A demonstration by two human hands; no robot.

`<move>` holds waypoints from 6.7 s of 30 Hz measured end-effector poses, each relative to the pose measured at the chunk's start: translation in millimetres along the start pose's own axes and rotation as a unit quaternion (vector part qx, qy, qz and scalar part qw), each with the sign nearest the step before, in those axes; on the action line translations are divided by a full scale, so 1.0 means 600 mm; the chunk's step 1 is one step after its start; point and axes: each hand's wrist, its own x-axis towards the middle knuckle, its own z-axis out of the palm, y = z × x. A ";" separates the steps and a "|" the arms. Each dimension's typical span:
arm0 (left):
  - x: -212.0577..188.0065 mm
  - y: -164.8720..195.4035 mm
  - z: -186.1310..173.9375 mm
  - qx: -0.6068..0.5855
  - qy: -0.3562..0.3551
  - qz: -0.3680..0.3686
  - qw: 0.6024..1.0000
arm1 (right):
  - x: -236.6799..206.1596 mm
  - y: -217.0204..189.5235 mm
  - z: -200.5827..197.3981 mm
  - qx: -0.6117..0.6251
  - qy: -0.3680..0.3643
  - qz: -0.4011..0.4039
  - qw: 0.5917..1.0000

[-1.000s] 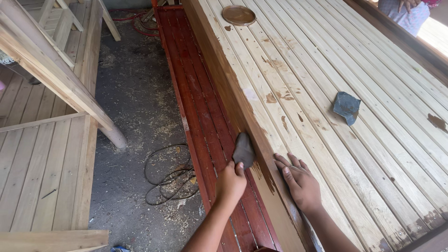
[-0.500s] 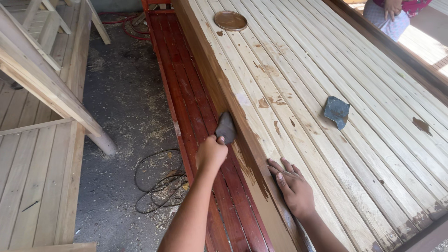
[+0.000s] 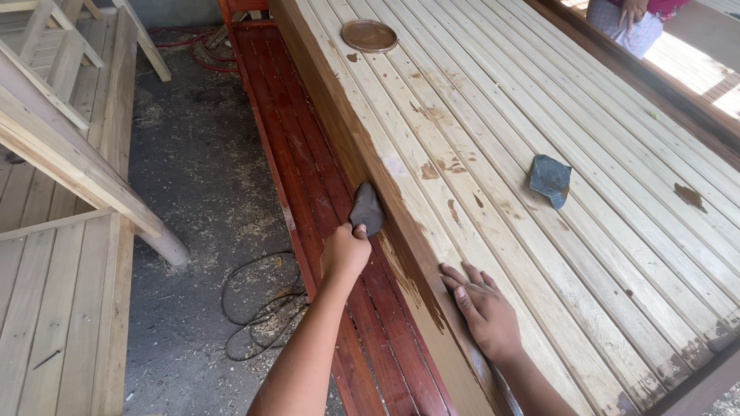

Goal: The person applies brown wood stain to the edges and frame of a slatted wooden furniture piece, wiping the stain along the wood with a dark cloth pad held in one hand while steadying the piece with the other. They work their way around the furniture, dipping the pad into a stain lid on the surface as they coat new sections.

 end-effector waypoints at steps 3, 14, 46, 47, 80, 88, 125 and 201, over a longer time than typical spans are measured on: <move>0.027 0.015 -0.008 -0.004 -0.008 -0.034 0.999 | -0.001 0.002 0.003 0.005 0.007 0.013 1.000; -0.054 -0.035 0.045 0.032 0.013 0.045 0.998 | 0.000 -0.008 -0.004 0.004 0.004 0.009 1.000; -0.079 -0.079 0.113 -0.169 -0.026 0.105 0.980 | 0.001 0.004 -0.012 0.025 0.009 0.013 1.000; -0.050 -0.071 0.103 -0.170 -0.023 0.114 0.979 | 0.002 0.003 -0.013 0.026 0.009 0.018 0.999; -0.180 -0.087 0.106 -0.185 -0.105 0.079 0.974 | -0.009 -0.004 0.003 -0.027 0.013 -0.004 1.000; -0.272 -0.119 0.133 -0.172 -0.137 0.063 0.973 | -0.017 -0.005 0.003 -0.022 0.023 -0.003 0.999; -0.021 -0.093 0.130 -0.213 -0.122 -0.075 0.966 | 0.002 -0.001 -0.018 0.028 -0.015 0.032 0.999; -0.396 -0.110 0.174 -0.590 -0.113 -0.218 0.769 | -0.190 0.043 -0.025 0.114 -0.036 0.022 0.993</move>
